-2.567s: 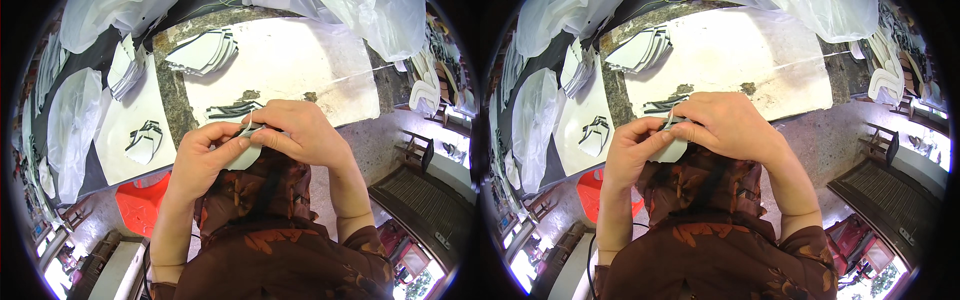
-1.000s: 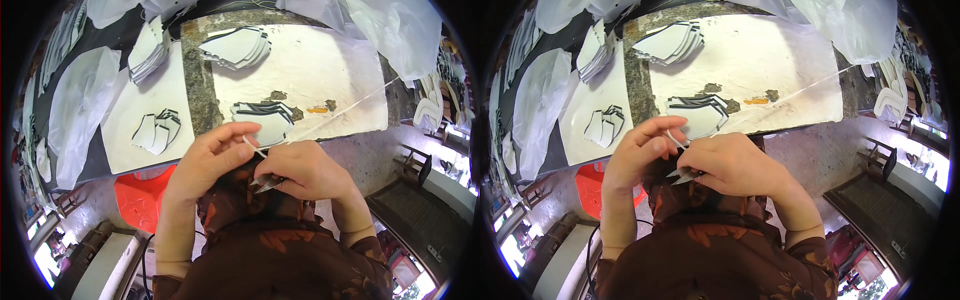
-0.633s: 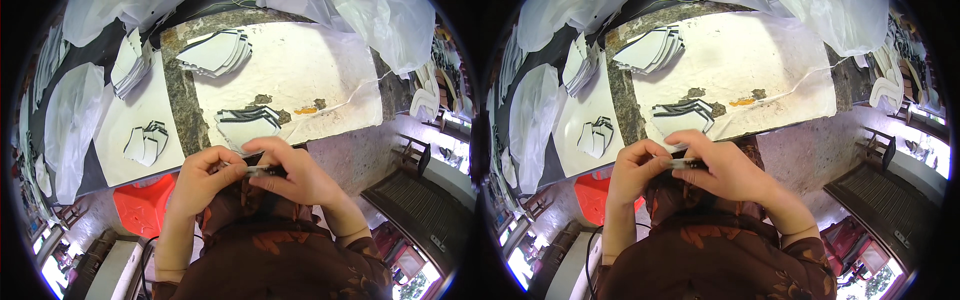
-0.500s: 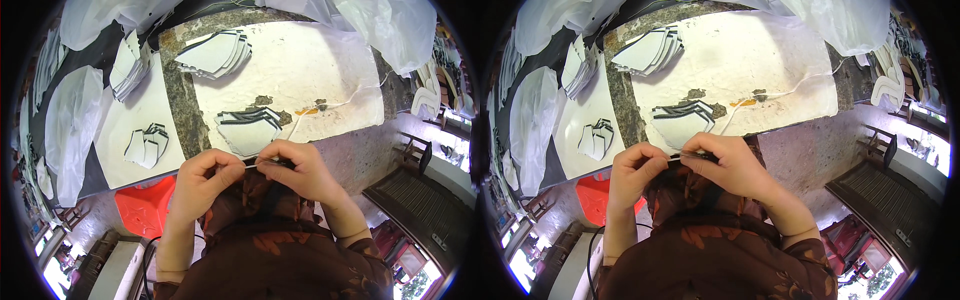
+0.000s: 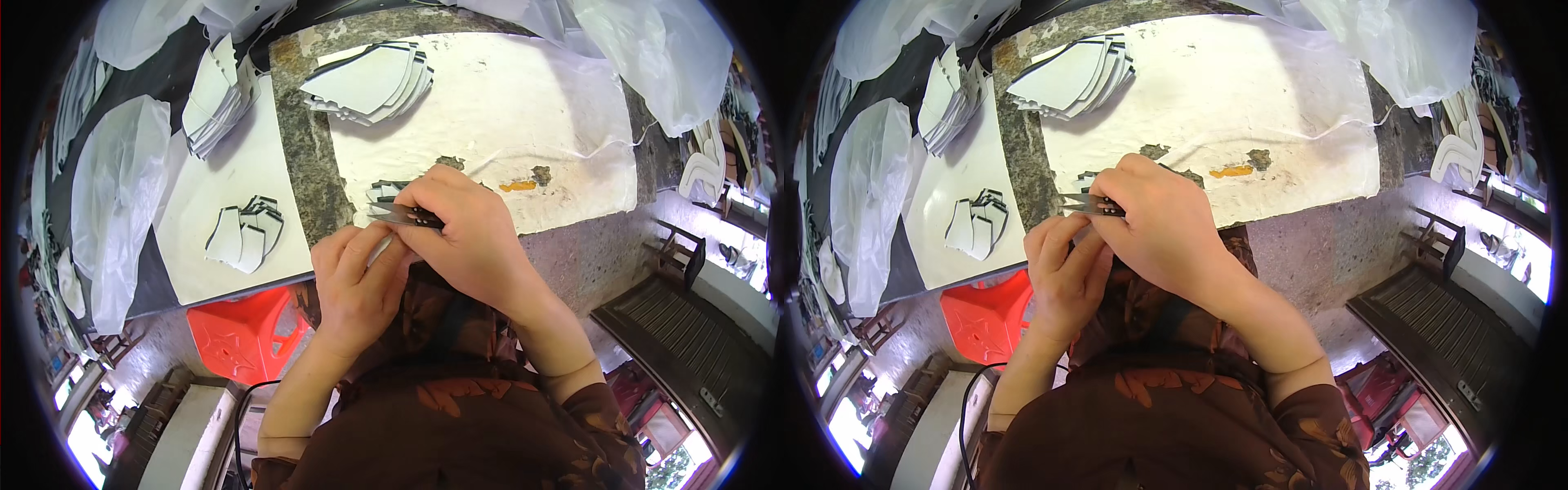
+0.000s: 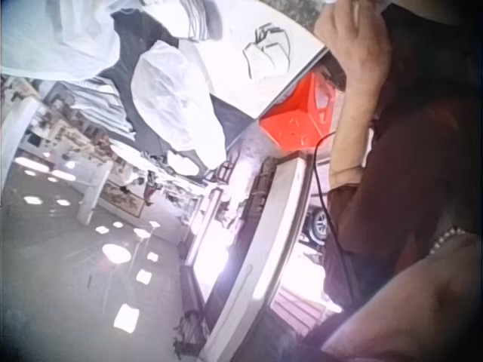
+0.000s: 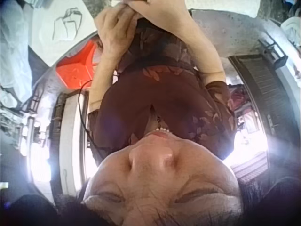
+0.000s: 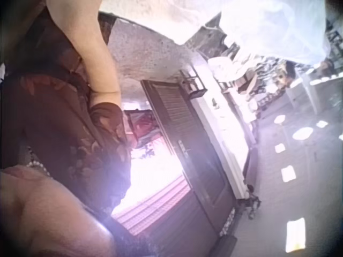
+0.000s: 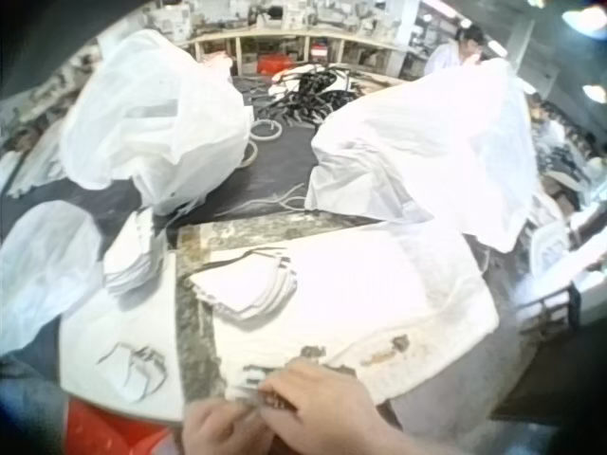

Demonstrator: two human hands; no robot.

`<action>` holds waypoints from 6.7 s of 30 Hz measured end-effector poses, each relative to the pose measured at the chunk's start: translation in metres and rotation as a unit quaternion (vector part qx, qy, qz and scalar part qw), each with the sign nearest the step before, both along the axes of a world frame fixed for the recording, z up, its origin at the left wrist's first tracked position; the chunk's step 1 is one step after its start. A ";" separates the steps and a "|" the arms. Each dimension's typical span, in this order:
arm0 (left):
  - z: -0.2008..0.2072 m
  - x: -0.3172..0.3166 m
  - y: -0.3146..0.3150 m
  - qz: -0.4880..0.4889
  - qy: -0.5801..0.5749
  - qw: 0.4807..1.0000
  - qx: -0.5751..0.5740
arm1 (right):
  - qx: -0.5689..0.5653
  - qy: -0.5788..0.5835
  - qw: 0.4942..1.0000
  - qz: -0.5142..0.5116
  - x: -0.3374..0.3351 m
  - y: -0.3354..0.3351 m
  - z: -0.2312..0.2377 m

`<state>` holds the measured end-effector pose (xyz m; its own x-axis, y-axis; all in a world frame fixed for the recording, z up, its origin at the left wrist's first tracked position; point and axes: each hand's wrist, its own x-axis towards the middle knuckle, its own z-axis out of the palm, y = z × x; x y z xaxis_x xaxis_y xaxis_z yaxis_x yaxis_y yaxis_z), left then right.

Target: The person trims threads and excess material from shoe components using small snips and arranges the trimmed pieces on the table.

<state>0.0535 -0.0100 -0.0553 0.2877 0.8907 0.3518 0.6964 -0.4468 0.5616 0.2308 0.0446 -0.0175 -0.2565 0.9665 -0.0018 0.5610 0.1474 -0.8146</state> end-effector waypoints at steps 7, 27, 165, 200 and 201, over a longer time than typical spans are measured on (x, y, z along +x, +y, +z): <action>-0.001 -0.003 0.001 -0.009 -0.005 1.000 -0.010 | -0.003 -0.043 0.999 -0.024 -0.008 0.004 -0.005; 0.004 -0.001 0.000 -0.009 0.003 0.999 -0.033 | 0.005 -0.040 0.999 -0.019 -0.006 0.001 -0.005; 0.019 0.012 0.011 0.048 0.069 0.991 -0.102 | -0.173 0.025 0.983 -0.051 0.063 0.009 0.012; 0.055 0.004 0.058 -0.046 -0.050 0.978 -0.199 | -0.173 0.251 0.951 -0.046 0.055 0.000 0.004; 0.059 0.004 0.059 -0.047 -0.050 0.978 -0.199 | -0.168 0.243 0.954 -0.051 0.054 0.001 0.007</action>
<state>0.0573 0.0495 0.0033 0.3567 0.9341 0.0142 0.5954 -0.2390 0.7670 0.2850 0.0454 -0.0109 -0.2105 0.9523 -0.2209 0.1021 -0.2033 -0.9738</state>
